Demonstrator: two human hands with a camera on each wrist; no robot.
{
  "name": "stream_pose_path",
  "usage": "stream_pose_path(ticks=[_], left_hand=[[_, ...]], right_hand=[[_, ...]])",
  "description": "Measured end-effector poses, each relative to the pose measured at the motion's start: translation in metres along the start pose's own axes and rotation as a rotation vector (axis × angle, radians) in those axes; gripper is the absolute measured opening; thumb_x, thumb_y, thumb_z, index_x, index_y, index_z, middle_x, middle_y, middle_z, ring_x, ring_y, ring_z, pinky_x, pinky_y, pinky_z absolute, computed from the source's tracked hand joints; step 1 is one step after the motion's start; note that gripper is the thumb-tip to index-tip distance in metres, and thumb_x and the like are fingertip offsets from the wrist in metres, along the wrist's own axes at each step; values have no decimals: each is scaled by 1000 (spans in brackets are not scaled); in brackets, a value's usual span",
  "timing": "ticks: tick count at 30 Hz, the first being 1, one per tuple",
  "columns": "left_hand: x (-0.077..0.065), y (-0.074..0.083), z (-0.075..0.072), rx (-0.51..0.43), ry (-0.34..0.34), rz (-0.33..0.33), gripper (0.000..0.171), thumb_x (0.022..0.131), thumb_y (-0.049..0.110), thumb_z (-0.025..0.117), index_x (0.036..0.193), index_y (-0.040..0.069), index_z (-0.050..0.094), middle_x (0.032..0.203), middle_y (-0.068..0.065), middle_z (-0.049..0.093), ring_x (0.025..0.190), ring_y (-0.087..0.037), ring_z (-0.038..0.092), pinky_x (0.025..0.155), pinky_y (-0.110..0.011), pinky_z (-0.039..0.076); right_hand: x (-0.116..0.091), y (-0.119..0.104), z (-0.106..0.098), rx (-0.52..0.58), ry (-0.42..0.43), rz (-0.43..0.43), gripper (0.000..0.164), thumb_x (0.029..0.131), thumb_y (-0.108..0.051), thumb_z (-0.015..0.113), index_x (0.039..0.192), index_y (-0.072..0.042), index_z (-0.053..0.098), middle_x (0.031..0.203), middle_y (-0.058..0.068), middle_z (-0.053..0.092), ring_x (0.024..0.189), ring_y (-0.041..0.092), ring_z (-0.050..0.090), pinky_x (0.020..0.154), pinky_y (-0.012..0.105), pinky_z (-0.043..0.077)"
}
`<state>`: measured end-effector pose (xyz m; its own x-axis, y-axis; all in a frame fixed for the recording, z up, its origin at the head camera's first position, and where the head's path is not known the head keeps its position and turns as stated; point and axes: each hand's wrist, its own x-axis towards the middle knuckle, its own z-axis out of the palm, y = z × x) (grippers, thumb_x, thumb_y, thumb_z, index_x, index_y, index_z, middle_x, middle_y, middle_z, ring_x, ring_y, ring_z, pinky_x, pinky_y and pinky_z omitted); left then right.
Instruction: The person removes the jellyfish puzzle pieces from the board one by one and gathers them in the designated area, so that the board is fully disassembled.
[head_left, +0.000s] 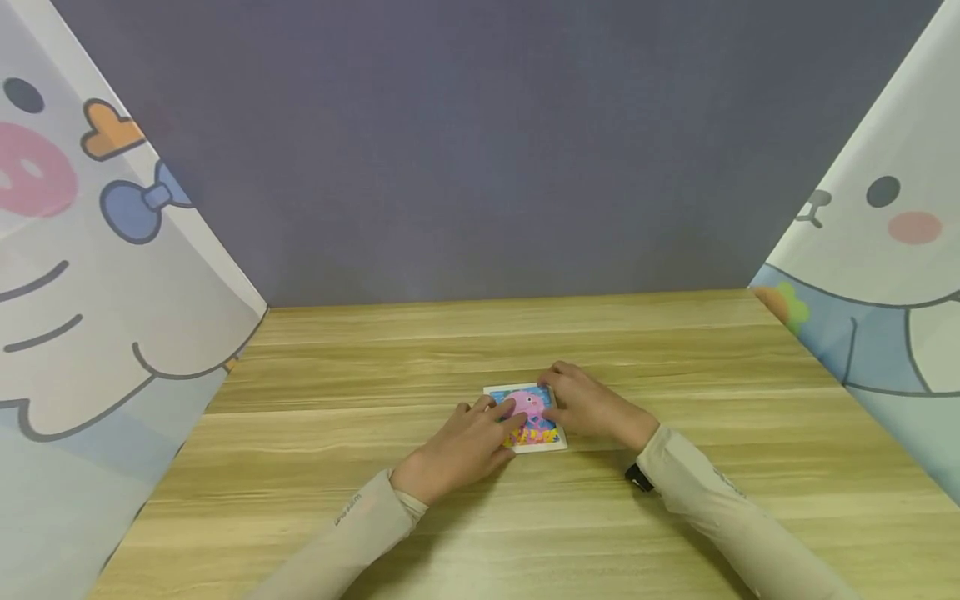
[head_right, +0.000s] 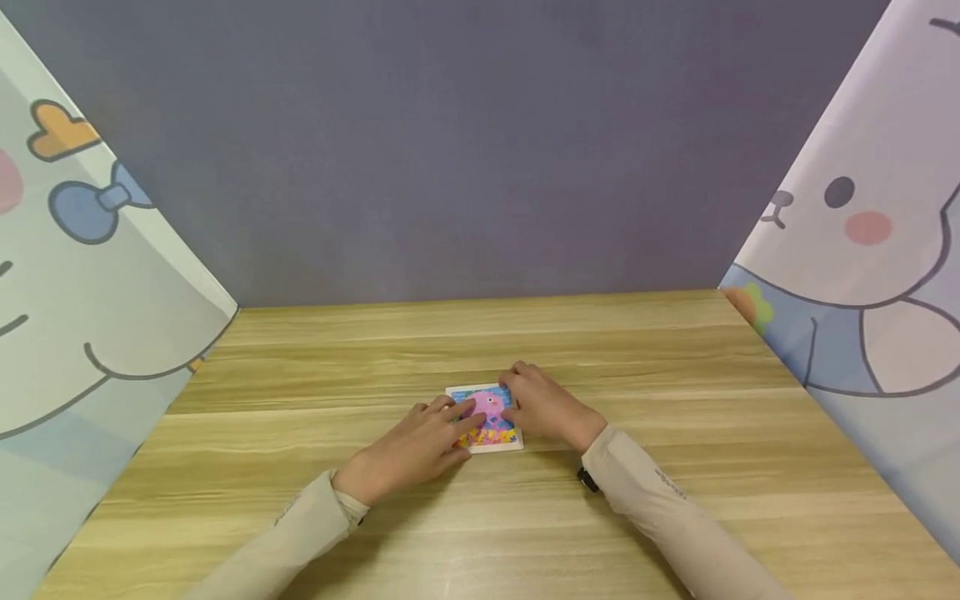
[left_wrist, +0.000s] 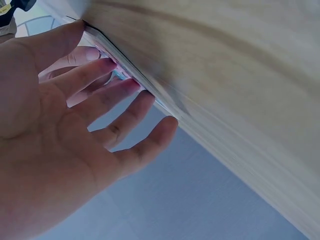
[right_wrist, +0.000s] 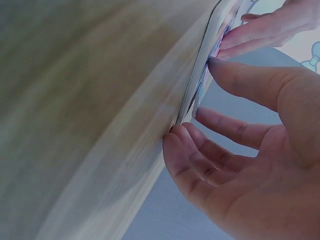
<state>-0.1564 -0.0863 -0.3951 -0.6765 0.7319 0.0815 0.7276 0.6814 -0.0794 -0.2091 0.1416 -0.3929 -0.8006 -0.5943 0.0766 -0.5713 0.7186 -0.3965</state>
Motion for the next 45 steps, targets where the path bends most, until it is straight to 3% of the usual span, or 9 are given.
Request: stream_pose_path(ticks=[8,15,25,39,45], left_hand=[[-1,1,-2,10,-5,-8,53,97,37,65,143,13,55,147,-13,51,121,-30,56,87,-48,57],[-1,2,-1,-5,-4,-21,52,97,37,65,142,14,56,148,-13,50,128,-34,51,90,-48,55],[-2,2,-2,-13,-27,-28,53,98,37,62,145,14,53,150,-15,46,130,-41,51,88,-49,56],[-1,0,-1,-24,-9,-21,52,98,37,63,143,14,55,149,-15,47,129,-41,53,86,-50,57],[-1,0,1,-38,-14,-26,51,98,37,63,143,14,56,149,-15,48,129,-41,52,86,-50,57]], right_hand=[[0,2,-2,13,24,-1,35,91,-15,74,121,1,64,114,11,63,98,20,60,83,37,54],[4,8,-3,6,121,-66,10,90,-2,70,100,-2,66,89,4,65,80,12,61,70,28,55],[5,7,-4,106,140,-140,13,92,3,65,96,-7,58,82,1,67,73,6,59,64,24,52],[3,15,-22,188,173,-68,11,94,1,64,103,-5,61,88,7,72,81,14,68,69,29,56],[0,22,-34,194,193,-21,10,95,-1,64,104,-4,61,85,5,71,75,12,66,64,28,54]])
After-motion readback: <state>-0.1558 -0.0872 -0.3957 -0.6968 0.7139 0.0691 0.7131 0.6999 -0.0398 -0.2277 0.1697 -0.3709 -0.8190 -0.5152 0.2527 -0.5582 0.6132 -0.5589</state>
